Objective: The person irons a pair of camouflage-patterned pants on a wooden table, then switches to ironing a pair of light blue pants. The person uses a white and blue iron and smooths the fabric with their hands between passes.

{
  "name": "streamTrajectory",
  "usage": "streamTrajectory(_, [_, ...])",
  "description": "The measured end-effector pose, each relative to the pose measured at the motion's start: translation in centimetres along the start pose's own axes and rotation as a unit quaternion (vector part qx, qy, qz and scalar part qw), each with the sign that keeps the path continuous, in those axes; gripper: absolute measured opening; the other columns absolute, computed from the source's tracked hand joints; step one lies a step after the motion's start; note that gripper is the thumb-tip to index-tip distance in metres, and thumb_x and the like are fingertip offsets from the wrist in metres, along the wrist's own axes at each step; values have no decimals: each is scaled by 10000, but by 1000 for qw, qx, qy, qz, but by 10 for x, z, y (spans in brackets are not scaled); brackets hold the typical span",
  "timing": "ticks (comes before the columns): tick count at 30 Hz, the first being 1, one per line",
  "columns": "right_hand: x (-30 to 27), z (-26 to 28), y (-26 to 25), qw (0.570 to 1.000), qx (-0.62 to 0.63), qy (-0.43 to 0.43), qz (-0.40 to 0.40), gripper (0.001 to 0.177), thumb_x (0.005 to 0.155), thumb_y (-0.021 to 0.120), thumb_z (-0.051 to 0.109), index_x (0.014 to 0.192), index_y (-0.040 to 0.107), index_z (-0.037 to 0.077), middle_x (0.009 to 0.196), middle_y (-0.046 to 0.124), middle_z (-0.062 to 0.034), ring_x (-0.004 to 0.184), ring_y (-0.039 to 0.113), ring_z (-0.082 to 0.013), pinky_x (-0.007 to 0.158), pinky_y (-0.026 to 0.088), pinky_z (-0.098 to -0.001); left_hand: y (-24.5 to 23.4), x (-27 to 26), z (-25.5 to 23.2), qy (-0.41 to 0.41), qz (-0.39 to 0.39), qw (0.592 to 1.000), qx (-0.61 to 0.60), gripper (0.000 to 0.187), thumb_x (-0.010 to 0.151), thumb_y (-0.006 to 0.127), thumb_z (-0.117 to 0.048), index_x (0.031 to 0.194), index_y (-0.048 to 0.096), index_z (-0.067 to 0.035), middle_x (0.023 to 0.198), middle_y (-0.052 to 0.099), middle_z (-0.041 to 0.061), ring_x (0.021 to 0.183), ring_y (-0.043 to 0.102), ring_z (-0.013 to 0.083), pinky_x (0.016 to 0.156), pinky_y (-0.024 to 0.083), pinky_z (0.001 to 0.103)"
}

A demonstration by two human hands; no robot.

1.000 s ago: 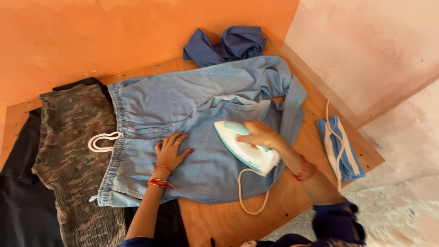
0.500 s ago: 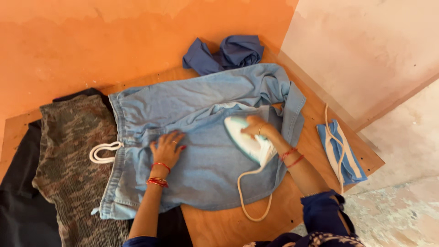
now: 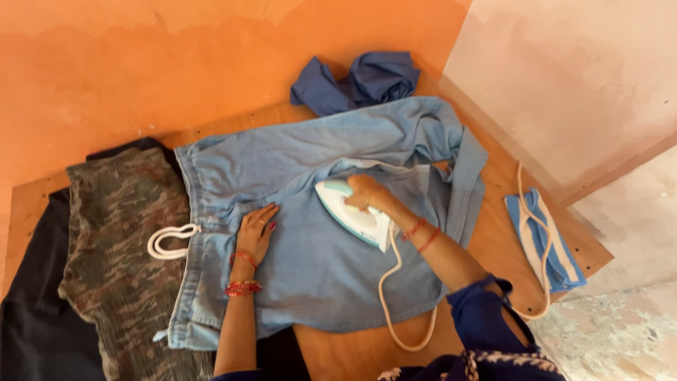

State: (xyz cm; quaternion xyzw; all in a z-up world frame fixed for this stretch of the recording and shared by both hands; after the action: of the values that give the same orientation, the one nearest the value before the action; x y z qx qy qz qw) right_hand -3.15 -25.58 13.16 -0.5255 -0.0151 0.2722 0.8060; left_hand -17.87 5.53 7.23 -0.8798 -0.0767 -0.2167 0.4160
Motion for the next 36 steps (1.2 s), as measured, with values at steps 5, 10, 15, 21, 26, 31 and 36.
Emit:
streamTrajectory(5, [-21,13,2,993,63,-13,100,285,804,766,155,971,635,-35,691,708,-151,510,703,-238,443,566,-389,-4,1,-1,-15,-10,999,-42,353,942,631,-123,1287,707,-136,1390,654,24,1242,550,301,1099,419,385])
streamTrajectory(10, [-97,57,21,962,61,-139,229,315,781,797,185,996,658,0,710,715,-139,495,685,-220,411,530,-347,-4,2,-2,-25,-18,997,-66,320,960,618,-140,1265,715,-124,1373,663,31,1247,554,290,1102,422,383])
streamTrajectory(15, [-129,84,30,974,-52,-126,180,341,796,767,196,1049,646,3,835,692,-170,630,716,-296,554,583,-422,-4,1,3,-29,-38,992,-116,292,999,579,-131,1256,713,-99,1331,683,82,1238,578,296,1097,427,379])
streamTrajectory(21, [-27,77,49,992,-48,-89,69,334,790,775,195,1027,654,-7,807,695,-167,610,712,-286,543,578,-414,-2,-3,18,-110,-89,943,-302,324,1065,505,-183,1307,687,-68,1295,703,87,1213,623,211,1089,453,359])
streamTrajectory(26, [26,93,33,997,1,-58,43,329,785,781,193,1008,661,-16,784,697,-165,594,709,-278,534,574,-407,-11,-3,18,-154,-124,867,-458,452,1102,407,-304,1378,599,-1,1401,633,127,1349,558,231,1187,377,378])
streamTrajectory(31, [-15,100,29,989,29,-93,111,324,780,788,192,989,668,-25,761,700,-162,577,706,-269,526,570,-400,-19,1,11,-157,-113,875,-445,521,1108,362,-367,1368,608,12,1412,627,136,1364,550,239,1197,370,378])
streamTrajectory(36, [-104,93,34,980,12,-114,166,320,775,795,191,970,675,-34,738,702,-160,561,703,-261,517,565,-394,-17,0,11,-144,-104,925,-335,443,1102,413,-318,1311,680,-33,1336,686,92,1272,587,215,1125,393,347])
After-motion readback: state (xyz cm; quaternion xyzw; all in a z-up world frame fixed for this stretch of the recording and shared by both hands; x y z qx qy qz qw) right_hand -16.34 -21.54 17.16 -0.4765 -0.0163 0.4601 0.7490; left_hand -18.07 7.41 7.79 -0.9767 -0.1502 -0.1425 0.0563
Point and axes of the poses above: each hand's wrist, its own x-axis towards the middle knuckle, its own y-axis out of the palm, z = x × y, the point moved 1 cm from there along x, towards the middle knuckle
